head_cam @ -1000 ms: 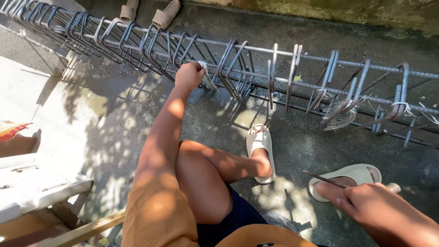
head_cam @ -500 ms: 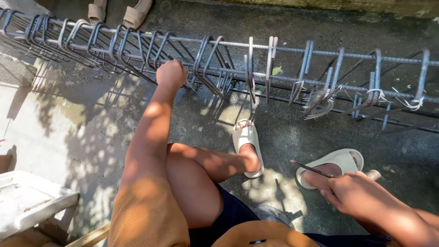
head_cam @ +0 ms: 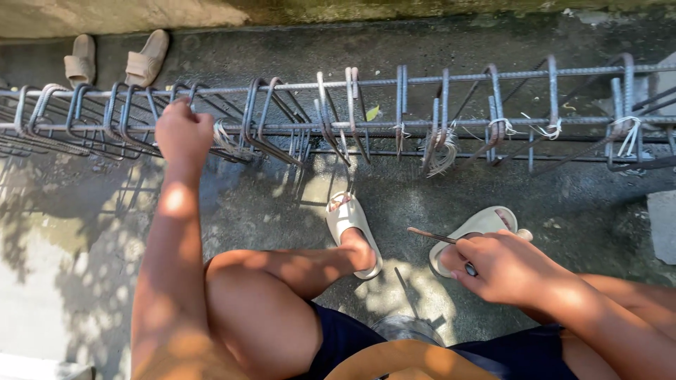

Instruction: Tying rebar intersections with wire using a manual twisting tool

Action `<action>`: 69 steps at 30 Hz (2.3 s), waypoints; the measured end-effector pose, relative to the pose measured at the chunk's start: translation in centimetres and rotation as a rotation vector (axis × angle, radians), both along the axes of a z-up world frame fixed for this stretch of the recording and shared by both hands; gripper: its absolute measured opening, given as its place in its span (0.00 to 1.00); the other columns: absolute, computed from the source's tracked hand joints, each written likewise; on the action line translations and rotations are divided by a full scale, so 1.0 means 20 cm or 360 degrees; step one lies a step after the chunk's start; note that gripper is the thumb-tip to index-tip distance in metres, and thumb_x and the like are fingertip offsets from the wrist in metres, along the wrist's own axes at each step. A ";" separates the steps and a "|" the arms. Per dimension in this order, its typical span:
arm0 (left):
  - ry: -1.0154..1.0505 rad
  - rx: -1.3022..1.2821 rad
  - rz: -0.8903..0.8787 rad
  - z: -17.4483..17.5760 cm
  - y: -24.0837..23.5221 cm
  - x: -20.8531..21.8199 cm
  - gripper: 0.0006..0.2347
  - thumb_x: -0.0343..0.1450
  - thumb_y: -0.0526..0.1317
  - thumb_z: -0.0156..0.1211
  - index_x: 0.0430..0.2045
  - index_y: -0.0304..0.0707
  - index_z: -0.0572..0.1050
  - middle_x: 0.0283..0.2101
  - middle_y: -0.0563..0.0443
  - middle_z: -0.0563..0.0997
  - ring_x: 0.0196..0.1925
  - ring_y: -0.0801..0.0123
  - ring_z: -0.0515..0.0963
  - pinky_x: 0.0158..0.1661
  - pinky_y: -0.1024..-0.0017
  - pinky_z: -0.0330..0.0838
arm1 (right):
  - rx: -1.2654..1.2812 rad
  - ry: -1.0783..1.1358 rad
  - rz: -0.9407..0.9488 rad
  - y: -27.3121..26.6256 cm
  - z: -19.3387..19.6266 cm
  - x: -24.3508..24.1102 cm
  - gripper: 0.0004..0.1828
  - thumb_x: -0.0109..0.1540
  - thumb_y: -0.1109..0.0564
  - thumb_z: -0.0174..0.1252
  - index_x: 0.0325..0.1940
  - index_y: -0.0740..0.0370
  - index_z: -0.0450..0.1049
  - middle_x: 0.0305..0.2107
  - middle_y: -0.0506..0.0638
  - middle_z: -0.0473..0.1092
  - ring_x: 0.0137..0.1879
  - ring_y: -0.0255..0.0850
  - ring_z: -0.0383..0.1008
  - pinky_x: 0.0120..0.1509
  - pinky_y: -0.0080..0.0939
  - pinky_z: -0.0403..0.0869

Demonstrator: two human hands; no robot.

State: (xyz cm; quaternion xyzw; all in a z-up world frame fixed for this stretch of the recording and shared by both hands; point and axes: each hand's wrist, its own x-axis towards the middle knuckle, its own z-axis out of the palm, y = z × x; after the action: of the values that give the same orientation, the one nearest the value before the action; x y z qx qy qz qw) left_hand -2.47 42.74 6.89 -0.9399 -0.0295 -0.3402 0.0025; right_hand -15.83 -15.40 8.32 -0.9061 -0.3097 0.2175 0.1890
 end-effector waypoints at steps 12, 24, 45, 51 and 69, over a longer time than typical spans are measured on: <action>-0.0217 -0.0805 -0.0701 0.39 -0.40 -0.08 0.06 0.77 0.30 0.47 0.39 0.32 0.73 0.42 0.37 0.84 0.38 0.53 0.83 0.38 0.64 0.74 | -0.0402 0.0118 -0.0076 -0.01 -0.03 0.02 0.13 0.65 0.40 0.51 0.41 0.49 0.70 0.26 0.51 0.75 0.39 0.53 0.81 0.48 0.53 0.78; 0.0505 -0.1429 -0.1169 0.09 -1.27 0.05 0.16 0.83 0.47 0.37 0.39 0.36 0.71 0.32 0.48 0.72 0.35 0.64 0.76 0.41 0.67 0.74 | -0.0491 0.0121 -0.0190 0.00 0.03 0.05 0.19 0.65 0.34 0.47 0.45 0.47 0.70 0.26 0.50 0.78 0.41 0.54 0.82 0.48 0.54 0.78; 0.1690 -0.2258 -0.1728 -0.41 -2.07 -0.16 0.13 0.80 0.49 0.42 0.43 0.44 0.72 0.26 0.53 0.73 0.31 0.69 0.74 0.32 0.67 0.73 | -0.0209 -0.0129 -0.0898 -0.16 -0.20 0.34 0.15 0.63 0.38 0.55 0.43 0.47 0.74 0.32 0.54 0.78 0.44 0.60 0.80 0.47 0.63 0.78; 0.2363 -0.2133 -0.1545 -0.28 -1.95 -0.20 0.15 0.77 0.54 0.42 0.27 0.49 0.70 0.19 0.66 0.59 0.21 0.83 0.58 0.19 0.84 0.51 | -0.0224 0.0072 -0.0833 -0.14 -0.08 0.34 0.15 0.61 0.39 0.54 0.45 0.46 0.77 0.34 0.55 0.79 0.47 0.60 0.80 0.49 0.62 0.79; 0.2656 -0.3779 -0.1662 -0.69 -2.21 -0.35 0.22 0.83 0.55 0.37 0.44 0.31 0.72 0.24 0.60 0.60 0.22 0.82 0.54 0.19 0.82 0.44 | -0.0039 0.0017 -0.0787 -0.29 0.05 0.37 0.13 0.61 0.46 0.63 0.29 0.57 0.78 0.17 0.49 0.74 0.21 0.42 0.64 0.30 0.44 0.67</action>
State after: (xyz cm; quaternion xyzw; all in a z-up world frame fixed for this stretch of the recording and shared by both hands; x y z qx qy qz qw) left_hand -9.48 -1.41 -6.95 -0.2228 0.0568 0.5205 -0.8223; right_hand -8.53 -21.14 9.25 -0.9554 -0.0749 0.1732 0.2270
